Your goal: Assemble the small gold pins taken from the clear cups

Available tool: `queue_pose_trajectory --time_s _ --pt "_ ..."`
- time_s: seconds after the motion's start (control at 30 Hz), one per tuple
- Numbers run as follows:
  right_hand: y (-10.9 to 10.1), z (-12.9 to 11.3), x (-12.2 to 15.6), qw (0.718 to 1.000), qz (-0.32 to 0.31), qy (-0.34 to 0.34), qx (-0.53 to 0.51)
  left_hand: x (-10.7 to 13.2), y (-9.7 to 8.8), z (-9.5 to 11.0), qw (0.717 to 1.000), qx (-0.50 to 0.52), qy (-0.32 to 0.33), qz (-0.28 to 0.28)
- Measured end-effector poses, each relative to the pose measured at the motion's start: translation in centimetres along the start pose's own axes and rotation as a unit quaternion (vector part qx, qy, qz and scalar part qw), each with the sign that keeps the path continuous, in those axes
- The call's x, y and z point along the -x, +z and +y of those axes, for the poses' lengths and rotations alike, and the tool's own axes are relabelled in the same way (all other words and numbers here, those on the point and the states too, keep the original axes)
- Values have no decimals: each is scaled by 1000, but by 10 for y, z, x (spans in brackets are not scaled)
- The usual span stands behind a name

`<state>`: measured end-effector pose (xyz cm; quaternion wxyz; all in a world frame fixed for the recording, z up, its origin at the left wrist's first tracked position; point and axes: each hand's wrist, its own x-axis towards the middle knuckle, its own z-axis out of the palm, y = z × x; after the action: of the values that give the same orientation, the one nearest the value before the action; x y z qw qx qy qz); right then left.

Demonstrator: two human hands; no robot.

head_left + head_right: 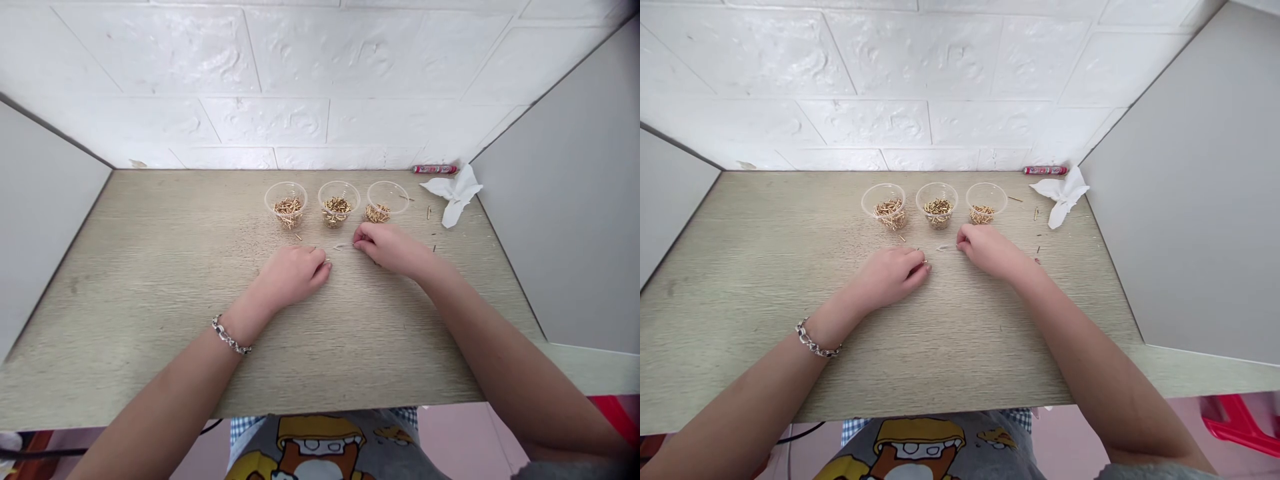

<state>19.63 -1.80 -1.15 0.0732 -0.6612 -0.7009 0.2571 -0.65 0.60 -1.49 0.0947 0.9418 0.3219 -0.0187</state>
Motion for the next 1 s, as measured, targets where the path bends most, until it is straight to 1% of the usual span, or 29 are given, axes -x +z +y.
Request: queue_pose_trajectory --time_s 0.1,0.17,0.27,0.37,0.43,0.5,0.57,0.6,0.67,0.73,0.77,0.8,0.87,0.93,1.0 --pt "-2 -1 -2 999 -29 13 14 0 0 0 1000 0 1 3" --pt "0 -1 -2 999 -25 10 27 0 0 0 1000 5 -1 1" --pt "5 -2 0 999 -6 4 39 1 -1 1 1000 15 -5 -3" --pt "9 -1 2 999 18 -5 29 1 -2 1 999 31 -11 -6" --pt "11 0 4 999 39 -10 9 0 -2 1 998 60 -33 6" --pt "12 0 6 998 66 -13 -15 0 -2 2 989 121 -76 26" --pt "12 -2 9 995 95 -21 -34 -1 -2 3 969 211 -122 50" --pt "12 -3 11 993 106 -29 -41 -2 -2 4 952 264 -143 65" --pt "11 -6 16 991 113 -47 -51 -2 -2 5 905 375 -177 92" --pt "10 -9 20 992 96 -56 -67 -3 -1 7 857 463 -200 104" --pt "10 -9 21 992 81 -55 -76 -3 0 7 840 491 -205 105" --pt "9 -9 22 993 67 -51 -83 -3 1 7 829 509 -206 105" --pt "8 -7 23 994 46 -38 -91 -3 2 8 819 525 -206 107" --pt "7 -5 23 995 40 -27 -90 -3 2 8 809 540 -206 107" --pt "7 -7 24 995 39 -27 -89 -3 1 10 791 568 -205 99"
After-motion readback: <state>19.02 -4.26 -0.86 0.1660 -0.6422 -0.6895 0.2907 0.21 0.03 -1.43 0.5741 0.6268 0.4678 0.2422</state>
